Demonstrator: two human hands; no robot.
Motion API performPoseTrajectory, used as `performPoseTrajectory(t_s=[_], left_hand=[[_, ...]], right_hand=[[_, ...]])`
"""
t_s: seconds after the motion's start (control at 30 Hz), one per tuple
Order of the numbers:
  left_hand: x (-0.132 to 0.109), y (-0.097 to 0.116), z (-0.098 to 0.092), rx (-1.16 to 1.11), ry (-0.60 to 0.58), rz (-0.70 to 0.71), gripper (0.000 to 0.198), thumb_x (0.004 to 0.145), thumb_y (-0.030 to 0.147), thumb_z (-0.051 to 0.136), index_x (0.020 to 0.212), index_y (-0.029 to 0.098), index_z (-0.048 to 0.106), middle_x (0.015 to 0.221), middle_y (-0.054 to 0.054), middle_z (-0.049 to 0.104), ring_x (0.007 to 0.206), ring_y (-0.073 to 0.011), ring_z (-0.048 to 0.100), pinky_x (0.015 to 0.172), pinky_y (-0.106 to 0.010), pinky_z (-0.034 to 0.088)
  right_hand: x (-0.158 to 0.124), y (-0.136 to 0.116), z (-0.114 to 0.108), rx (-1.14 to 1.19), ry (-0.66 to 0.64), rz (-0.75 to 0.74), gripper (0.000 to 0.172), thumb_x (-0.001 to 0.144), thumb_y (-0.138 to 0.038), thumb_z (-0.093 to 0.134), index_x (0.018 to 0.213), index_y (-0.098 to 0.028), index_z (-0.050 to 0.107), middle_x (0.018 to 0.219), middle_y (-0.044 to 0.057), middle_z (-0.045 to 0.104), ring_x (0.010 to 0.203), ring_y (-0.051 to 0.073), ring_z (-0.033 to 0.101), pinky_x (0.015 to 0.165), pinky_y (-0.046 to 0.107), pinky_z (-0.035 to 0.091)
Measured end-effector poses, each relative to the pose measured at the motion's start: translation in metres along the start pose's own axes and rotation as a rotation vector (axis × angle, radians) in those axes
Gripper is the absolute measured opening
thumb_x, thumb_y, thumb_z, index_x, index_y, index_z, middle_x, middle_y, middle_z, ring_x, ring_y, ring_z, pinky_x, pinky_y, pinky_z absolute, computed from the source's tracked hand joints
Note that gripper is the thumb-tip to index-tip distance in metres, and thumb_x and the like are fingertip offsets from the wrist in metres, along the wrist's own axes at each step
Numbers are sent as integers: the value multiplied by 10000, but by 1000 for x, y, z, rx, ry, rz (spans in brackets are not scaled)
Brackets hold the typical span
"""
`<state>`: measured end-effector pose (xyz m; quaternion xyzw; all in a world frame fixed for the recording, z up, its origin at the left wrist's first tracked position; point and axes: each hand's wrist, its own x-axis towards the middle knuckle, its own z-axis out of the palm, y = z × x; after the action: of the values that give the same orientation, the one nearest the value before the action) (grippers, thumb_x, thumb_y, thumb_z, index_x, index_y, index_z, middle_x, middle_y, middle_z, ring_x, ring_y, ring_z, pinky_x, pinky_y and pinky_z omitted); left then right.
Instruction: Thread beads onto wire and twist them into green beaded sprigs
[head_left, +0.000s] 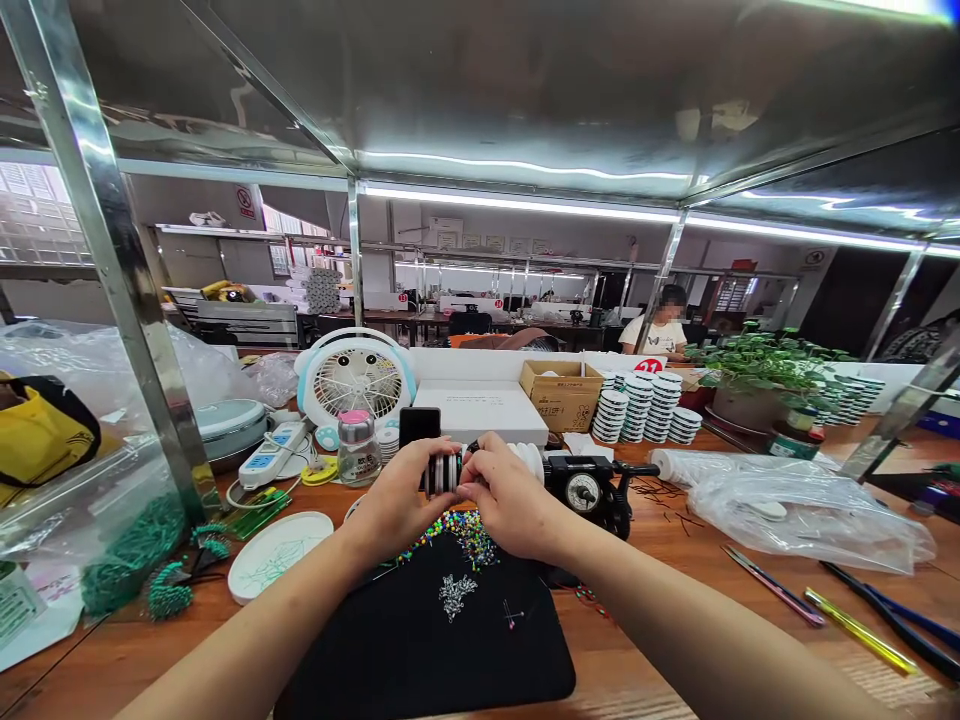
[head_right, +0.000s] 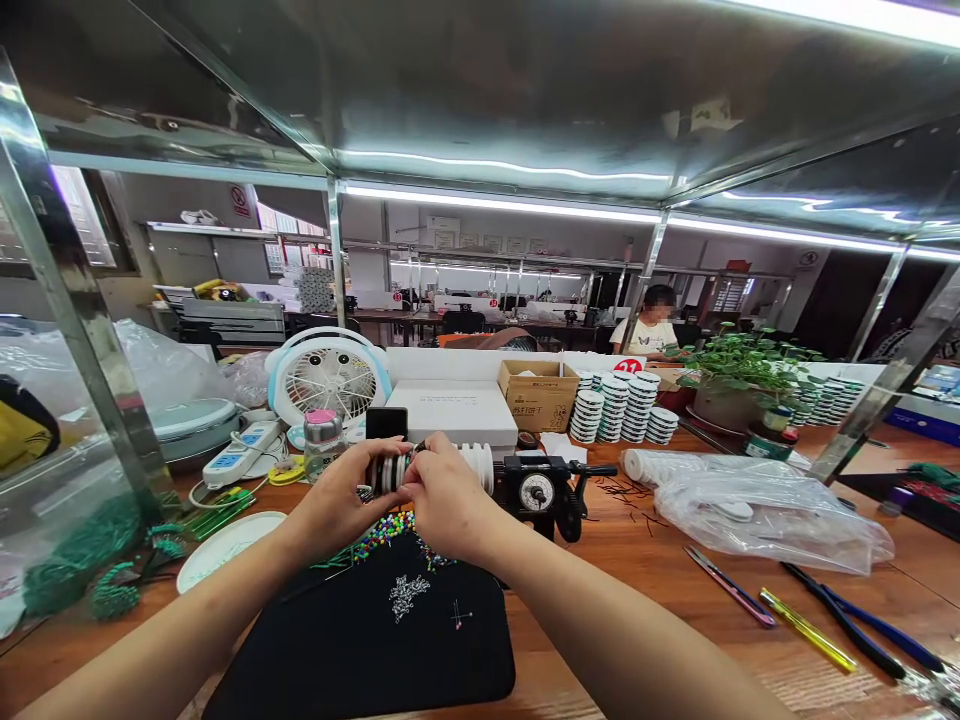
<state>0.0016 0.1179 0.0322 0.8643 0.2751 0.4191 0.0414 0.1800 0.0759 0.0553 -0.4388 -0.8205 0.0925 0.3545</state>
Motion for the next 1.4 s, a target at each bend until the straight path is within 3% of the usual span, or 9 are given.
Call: performPoseTrajectory(t_s=[0.07, 0.17, 0.33, 0.5, 0.93, 1.13, 1.27, 1.4], left_hand=[[-3, -2, 2, 17, -18, -10, 566, 749, 215, 656, 1248, 236, 389, 1219, -93, 536, 1154, -251, 487, 972, -453, 400], [0, -2, 1, 32, -53, -8, 645, 751, 151, 626, 1309, 239, 314, 1270, -95, 499, 1196, -252, 444, 1009, -457, 346], [33, 3, -18, -90, -292, -263, 913, 628, 231, 723, 1381, 184, 210, 1226, -109, 575, 1208, -288, 437, 1007, -441, 320], [56, 2, -31, -175, -480, -422, 1052, 535, 313, 764, 1397, 148, 184, 1187, -107, 615, 1186, -303, 453, 961, -413, 346], [53, -2, -30, -152, -483, -389, 1059, 549, 345, 752, 1411, 155, 166, 1186, -94, 615, 1213, -276, 430, 987, -375, 317], [51, -1, -29, -116, -442, -344, 914, 569, 320, 742, 1362, 175, 311, 1217, -107, 592, 1207, -296, 450, 967, -383, 362], [49, -3, -27, -144, -422, -351, 972, 569, 324, 745, 1386, 169, 241, 1177, -102, 622, 1166, -290, 490, 941, -401, 390], [47, -5, -25, -175, -418, -368, 1024, 563, 341, 753, 1398, 157, 189, 1192, -118, 612, 1151, -293, 499, 929, -414, 393]], right_hand=[[0, 1, 1, 5, 7, 1, 104, 802, -75, 512, 740, -158, 521, 906, 30, 443, 771, 127, 470, 681, 265, 381], [5, 1, -1, 7, -12, 24, 105, 807, -94, 514, 723, -156, 530, 898, 30, 450, 747, 126, 472, 677, 275, 382], [28, 0, -9, -10, -17, 117, 119, 796, -79, 526, 700, -150, 533, 876, 36, 467, 762, 138, 471, 713, 293, 384], [37, 3, -8, -78, -20, 28, 102, 802, -78, 505, 736, -153, 525, 908, 49, 458, 768, 143, 466, 721, 300, 396], [28, 13, 4, -254, 108, -173, 78, 826, -90, 450, 833, -146, 504, 944, 81, 423, 746, 171, 457, 683, 320, 430], [24, 15, 7, -244, 112, -226, 97, 801, -64, 455, 792, -134, 521, 897, 88, 441, 778, 191, 450, 707, 337, 425], [26, 15, 2, -107, 101, -176, 81, 798, -80, 507, 791, -144, 556, 901, 63, 465, 809, 171, 475, 729, 314, 414], [34, 12, -7, 46, 93, 13, 45, 785, -145, 598, 750, -152, 569, 845, 25, 508, 777, 139, 500, 724, 287, 406]])
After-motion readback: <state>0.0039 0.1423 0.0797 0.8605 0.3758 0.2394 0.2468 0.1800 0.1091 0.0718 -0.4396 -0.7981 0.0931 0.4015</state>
